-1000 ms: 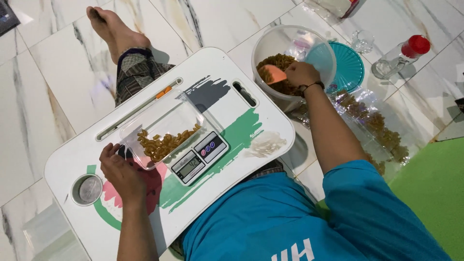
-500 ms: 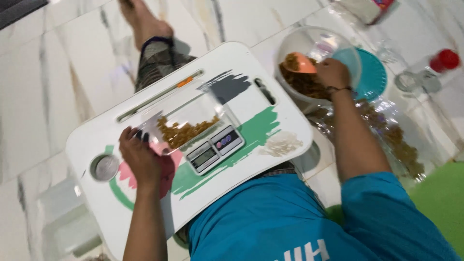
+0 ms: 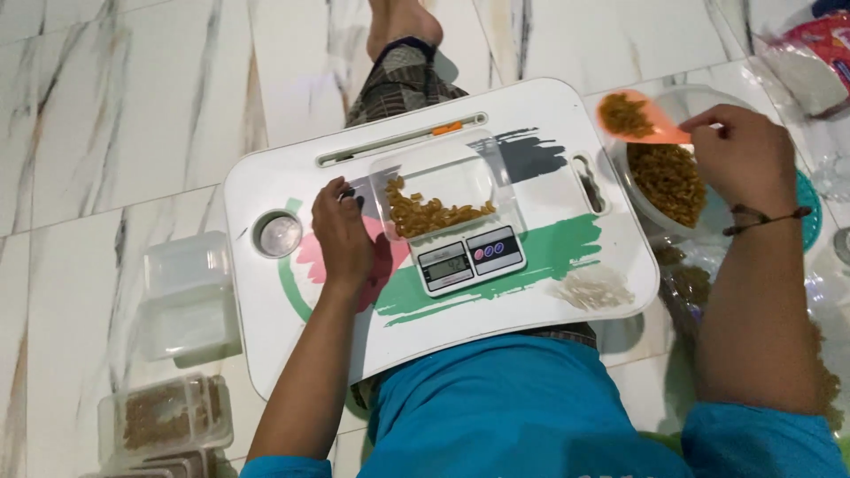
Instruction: Portioning food items from a large bowl into individual plastic containers using a spoon and a digital scale, then sealing and stacking them.
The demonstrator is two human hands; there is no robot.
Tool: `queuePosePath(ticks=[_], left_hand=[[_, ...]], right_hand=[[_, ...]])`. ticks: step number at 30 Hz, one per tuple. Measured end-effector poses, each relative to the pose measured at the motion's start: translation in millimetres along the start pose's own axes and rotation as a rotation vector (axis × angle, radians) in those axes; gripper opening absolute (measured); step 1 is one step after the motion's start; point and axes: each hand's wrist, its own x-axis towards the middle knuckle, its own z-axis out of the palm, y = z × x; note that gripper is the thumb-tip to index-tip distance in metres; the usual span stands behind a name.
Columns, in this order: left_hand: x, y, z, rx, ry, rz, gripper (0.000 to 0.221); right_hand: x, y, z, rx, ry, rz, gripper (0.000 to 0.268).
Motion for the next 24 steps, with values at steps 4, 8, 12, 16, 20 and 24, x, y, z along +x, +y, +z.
queuePosePath(ticks=[4, 8, 12, 16, 20, 24], left_hand=[[1, 5, -2, 0.001, -0.016, -0.011, 0.048], [0, -8, 3, 0.009, -0.013, -0.006, 0.056], [-1, -27, 10, 0.030, -0.013, -0.025, 0.055], [-2, -29, 10, 0.037, -0.013, -0.036, 0.054], [-1, -27, 9, 0.045, -0.024, -0.044, 0.053], [-1, -21, 6, 0.021, -0.034, -0.042, 0.055]], right_hand=[[-19, -94, -35, 0.211, -0.182, -0.070, 0.035], [-30, -145, -33, 0.270, -0.269, -0.158, 0.032], [-41, -181, -28, 0.180, -0.320, -0.311, 0.035], [-42, -190, -21, 0.137, -0.326, -0.371, 0.036], [-37, -181, -13, 0.149, -0.326, -0.369, 0.034], [-43, -182, -26, 0.236, -0.333, -0.316, 0.034]])
